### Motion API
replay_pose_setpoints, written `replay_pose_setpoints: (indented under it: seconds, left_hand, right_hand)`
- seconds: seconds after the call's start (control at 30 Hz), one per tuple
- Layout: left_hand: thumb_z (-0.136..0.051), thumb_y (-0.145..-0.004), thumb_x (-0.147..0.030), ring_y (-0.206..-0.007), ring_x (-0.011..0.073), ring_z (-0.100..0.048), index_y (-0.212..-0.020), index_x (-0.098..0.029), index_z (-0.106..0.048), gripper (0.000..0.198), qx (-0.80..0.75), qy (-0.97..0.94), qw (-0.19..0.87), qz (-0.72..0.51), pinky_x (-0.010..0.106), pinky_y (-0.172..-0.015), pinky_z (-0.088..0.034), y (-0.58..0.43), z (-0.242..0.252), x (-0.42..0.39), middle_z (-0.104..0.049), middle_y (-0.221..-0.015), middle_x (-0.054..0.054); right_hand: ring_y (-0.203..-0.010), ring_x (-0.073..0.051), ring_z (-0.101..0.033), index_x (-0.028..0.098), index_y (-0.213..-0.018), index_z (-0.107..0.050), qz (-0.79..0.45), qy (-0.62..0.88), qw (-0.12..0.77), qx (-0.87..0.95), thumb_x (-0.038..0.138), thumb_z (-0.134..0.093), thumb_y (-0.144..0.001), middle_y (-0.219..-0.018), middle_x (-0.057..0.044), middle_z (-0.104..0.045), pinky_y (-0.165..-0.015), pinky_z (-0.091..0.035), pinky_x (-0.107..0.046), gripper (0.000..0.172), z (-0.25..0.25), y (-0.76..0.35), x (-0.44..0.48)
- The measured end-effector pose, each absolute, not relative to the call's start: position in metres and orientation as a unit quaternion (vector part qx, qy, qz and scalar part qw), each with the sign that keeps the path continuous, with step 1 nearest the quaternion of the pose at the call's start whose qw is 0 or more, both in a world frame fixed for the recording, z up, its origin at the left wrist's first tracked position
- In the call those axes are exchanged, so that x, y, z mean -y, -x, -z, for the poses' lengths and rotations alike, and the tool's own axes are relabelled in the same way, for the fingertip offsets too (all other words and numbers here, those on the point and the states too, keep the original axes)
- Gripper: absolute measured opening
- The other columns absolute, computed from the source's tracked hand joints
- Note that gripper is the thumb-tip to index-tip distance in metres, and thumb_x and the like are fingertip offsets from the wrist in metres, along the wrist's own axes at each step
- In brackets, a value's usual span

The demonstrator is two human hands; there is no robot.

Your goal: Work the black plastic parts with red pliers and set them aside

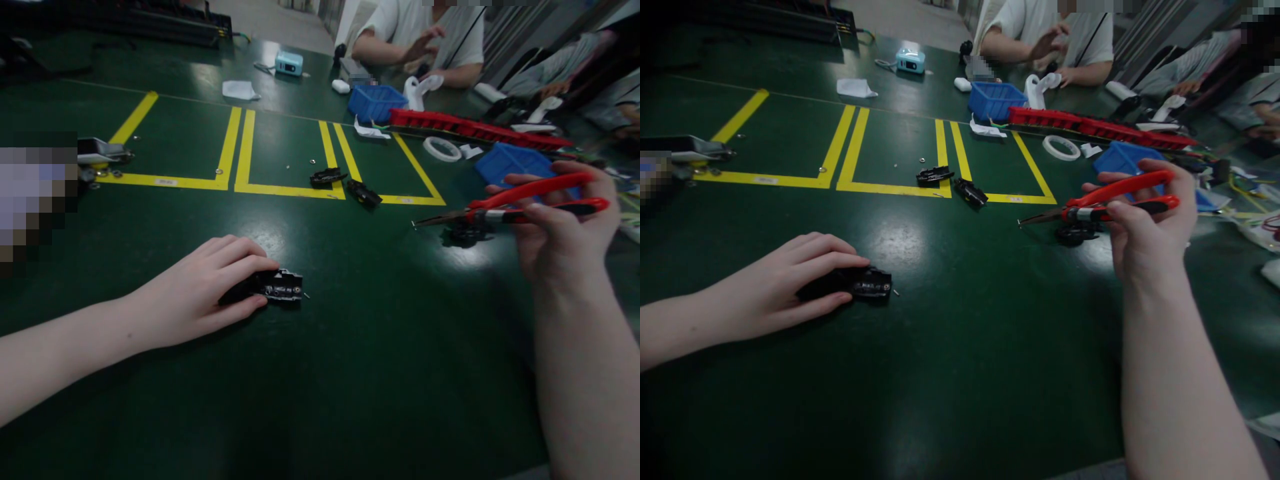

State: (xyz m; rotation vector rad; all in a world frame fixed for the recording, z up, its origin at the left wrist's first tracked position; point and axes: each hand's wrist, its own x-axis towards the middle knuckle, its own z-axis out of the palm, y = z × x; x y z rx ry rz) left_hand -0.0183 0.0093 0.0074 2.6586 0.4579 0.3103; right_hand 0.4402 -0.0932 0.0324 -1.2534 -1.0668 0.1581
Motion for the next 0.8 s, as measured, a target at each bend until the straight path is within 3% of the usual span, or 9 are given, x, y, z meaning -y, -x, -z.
replay_pose_setpoints:
  seconds: [0.17,0.43,0.57,0.67,0.8]
  left_hand:
    - [-0.051,-0.098,-0.033,-0.109,0.0249,-0.056,-0.136,-0.023,-0.052,0.039,-0.157,-0.961,0.197,-0.117,0.041,-0.091,-0.051,0.018,-0.006,-0.01,-0.058,-0.123,0.008]
    - [-0.053,-0.098,-0.031,-0.11,0.0241,-0.055,-0.135,-0.024,-0.052,0.038,-0.156,-0.96,0.2,-0.121,0.04,-0.091,-0.051,0.019,-0.005,-0.01,-0.058,-0.124,0.007]
    - [-0.053,-0.098,-0.029,-0.108,0.0235,-0.056,-0.134,-0.022,-0.052,0.037,-0.153,-0.96,0.199,-0.123,0.04,-0.09,-0.051,0.018,-0.007,-0.009,-0.059,-0.122,0.007]
    - [-0.053,-0.097,-0.027,-0.107,0.0232,-0.056,-0.133,-0.022,-0.053,0.036,-0.147,-0.96,0.2,-0.131,0.04,-0.09,-0.05,0.017,-0.009,-0.009,-0.06,-0.121,0.008]
    - [-0.054,-0.097,-0.026,-0.106,0.023,-0.057,-0.131,-0.021,-0.054,0.035,-0.138,-0.96,0.2,-0.14,0.04,-0.092,-0.049,0.015,-0.009,-0.009,-0.061,-0.12,0.008]
  right_hand:
    - [-0.073,-0.029,-0.072,0.026,-0.095,-0.063,-0.074,0.557,0.674,0.479,0.023,-0.083,-0.039,-0.078,0.0,-0.072,-0.079,-0.057,-0.063,0.059,-0.032,-0.436,0.093]
    - [-0.074,-0.025,-0.071,0.023,-0.095,-0.065,0.009,0.57,0.66,0.489,0.014,-0.076,-0.047,-0.078,0.001,-0.069,-0.074,-0.061,-0.052,0.05,-0.032,-0.417,0.094]
    - [-0.076,-0.025,-0.071,0.023,-0.088,-0.062,-0.006,0.531,0.705,0.47,0.017,-0.074,-0.05,-0.074,0.001,-0.068,-0.071,-0.061,-0.052,0.041,-0.037,-0.399,0.088]
    - [-0.083,-0.025,-0.072,0.026,-0.084,-0.063,-0.049,0.513,0.744,0.424,0.022,-0.073,-0.053,-0.076,0.003,-0.068,-0.077,-0.06,-0.054,0.033,-0.046,-0.371,0.09]
    - [-0.101,-0.024,-0.07,0.03,-0.089,-0.066,-0.155,0.528,0.713,0.435,0.029,-0.08,-0.055,-0.088,0.005,-0.073,-0.095,-0.056,-0.054,0.037,-0.056,-0.312,0.1]
